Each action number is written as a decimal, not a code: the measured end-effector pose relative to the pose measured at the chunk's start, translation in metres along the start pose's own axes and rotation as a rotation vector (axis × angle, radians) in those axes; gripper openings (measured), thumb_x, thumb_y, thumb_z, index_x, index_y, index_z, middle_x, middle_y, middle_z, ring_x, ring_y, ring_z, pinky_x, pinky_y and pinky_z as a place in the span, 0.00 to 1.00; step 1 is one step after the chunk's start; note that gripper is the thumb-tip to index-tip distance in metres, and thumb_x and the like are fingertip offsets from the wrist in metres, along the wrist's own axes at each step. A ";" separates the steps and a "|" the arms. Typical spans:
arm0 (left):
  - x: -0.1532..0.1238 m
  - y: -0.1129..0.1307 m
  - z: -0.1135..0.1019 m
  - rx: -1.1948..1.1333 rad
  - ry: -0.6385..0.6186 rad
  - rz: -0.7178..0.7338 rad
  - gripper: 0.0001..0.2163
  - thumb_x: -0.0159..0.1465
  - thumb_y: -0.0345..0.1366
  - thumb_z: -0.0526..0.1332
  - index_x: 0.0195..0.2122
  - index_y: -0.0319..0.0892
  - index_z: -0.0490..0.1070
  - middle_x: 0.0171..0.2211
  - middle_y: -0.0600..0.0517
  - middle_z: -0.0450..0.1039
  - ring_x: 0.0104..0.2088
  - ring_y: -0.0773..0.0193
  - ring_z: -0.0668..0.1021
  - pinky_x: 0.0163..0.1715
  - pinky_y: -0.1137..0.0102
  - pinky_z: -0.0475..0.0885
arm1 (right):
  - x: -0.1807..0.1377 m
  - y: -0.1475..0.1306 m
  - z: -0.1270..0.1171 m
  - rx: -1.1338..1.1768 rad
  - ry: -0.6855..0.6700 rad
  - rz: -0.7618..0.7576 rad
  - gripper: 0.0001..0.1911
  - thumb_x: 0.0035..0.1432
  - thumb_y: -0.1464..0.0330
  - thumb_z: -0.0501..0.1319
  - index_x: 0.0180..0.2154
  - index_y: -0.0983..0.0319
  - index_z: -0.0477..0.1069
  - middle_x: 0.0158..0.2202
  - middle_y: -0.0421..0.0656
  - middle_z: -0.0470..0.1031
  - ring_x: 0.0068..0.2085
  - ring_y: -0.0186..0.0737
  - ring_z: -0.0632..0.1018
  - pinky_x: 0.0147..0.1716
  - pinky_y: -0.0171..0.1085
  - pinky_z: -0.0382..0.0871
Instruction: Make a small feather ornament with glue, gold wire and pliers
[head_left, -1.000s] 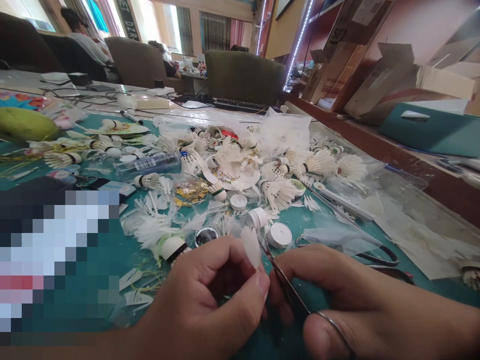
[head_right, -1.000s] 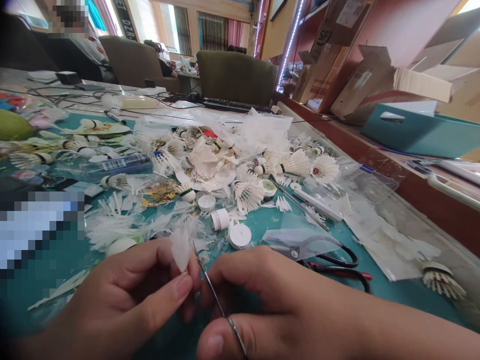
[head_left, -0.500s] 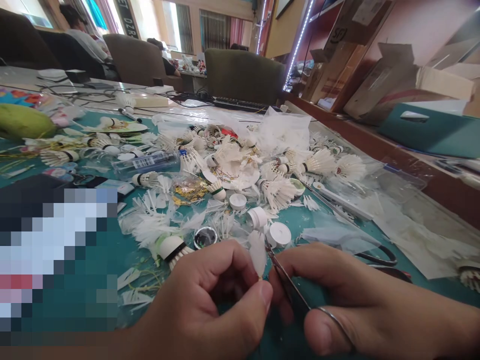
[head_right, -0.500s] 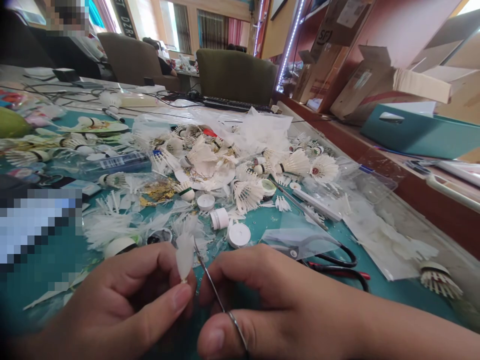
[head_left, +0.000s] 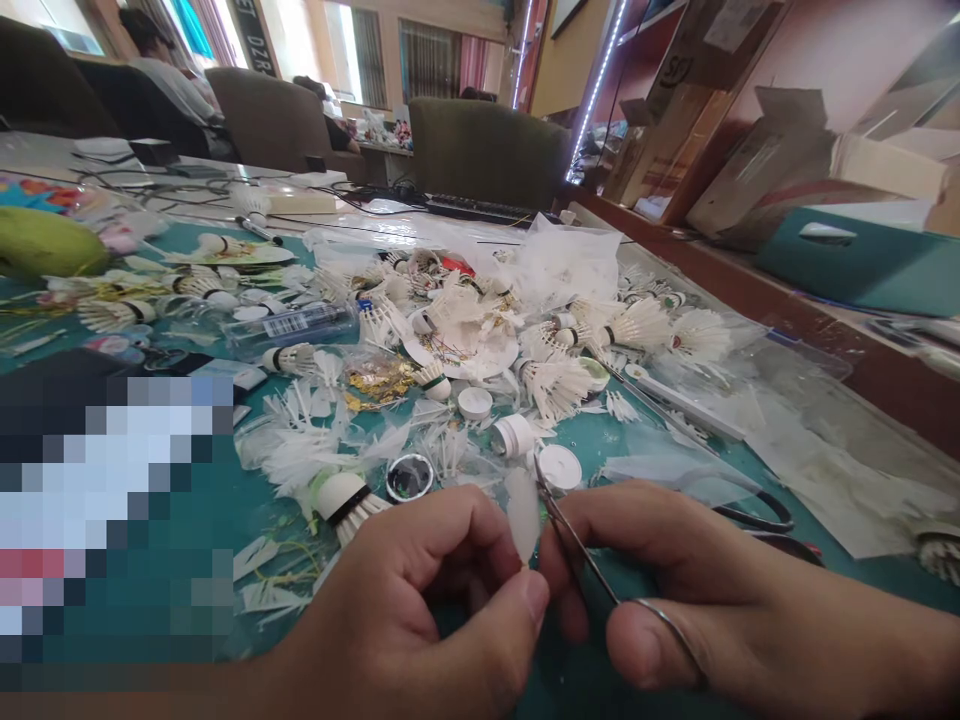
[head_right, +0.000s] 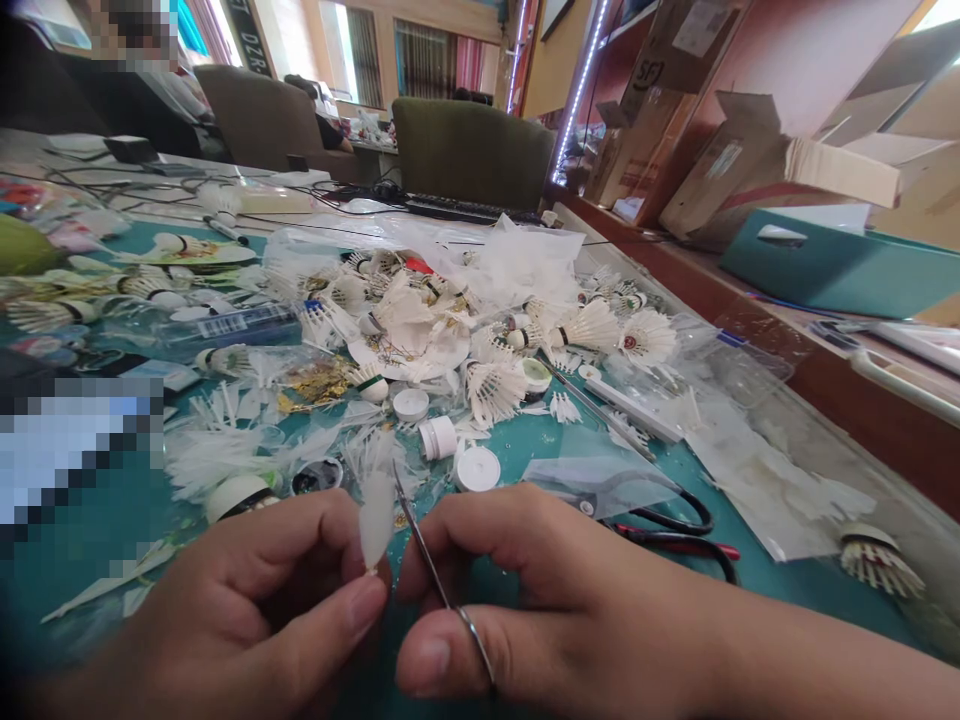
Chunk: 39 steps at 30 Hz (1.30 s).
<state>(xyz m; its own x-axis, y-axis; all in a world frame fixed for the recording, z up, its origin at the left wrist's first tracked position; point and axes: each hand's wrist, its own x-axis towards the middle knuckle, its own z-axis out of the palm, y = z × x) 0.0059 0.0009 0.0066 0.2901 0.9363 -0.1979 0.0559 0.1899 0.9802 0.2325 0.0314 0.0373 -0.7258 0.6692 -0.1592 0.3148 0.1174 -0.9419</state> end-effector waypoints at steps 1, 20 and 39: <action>0.000 -0.001 -0.001 0.007 -0.015 0.004 0.11 0.60 0.37 0.66 0.22 0.47 0.68 0.16 0.62 0.65 0.18 0.71 0.63 0.17 0.73 0.53 | 0.000 0.001 0.000 0.003 0.000 0.005 0.27 0.69 0.42 0.67 0.40 0.61 0.79 0.37 0.40 0.78 0.37 0.35 0.74 0.45 0.34 0.74; -0.001 -0.001 -0.001 -0.017 0.028 -0.001 0.11 0.60 0.39 0.67 0.22 0.47 0.71 0.16 0.61 0.66 0.19 0.70 0.64 0.19 0.73 0.55 | 0.002 0.002 0.001 0.061 0.009 0.011 0.24 0.67 0.45 0.72 0.38 0.60 0.78 0.33 0.35 0.73 0.34 0.32 0.69 0.40 0.30 0.69; 0.002 0.000 -0.008 0.034 -0.010 -0.011 0.09 0.60 0.41 0.70 0.26 0.46 0.75 0.22 0.57 0.73 0.24 0.65 0.72 0.25 0.73 0.67 | -0.003 -0.002 0.000 -0.050 0.012 0.090 0.35 0.63 0.34 0.67 0.35 0.61 0.76 0.29 0.38 0.72 0.30 0.33 0.70 0.29 0.31 0.63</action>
<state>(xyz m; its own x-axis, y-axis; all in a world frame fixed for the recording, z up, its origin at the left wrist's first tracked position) -0.0010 0.0046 0.0059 0.2987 0.9312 -0.2090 0.0913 0.1901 0.9775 0.2341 0.0289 0.0399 -0.6859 0.6873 -0.2390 0.4092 0.0928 -0.9077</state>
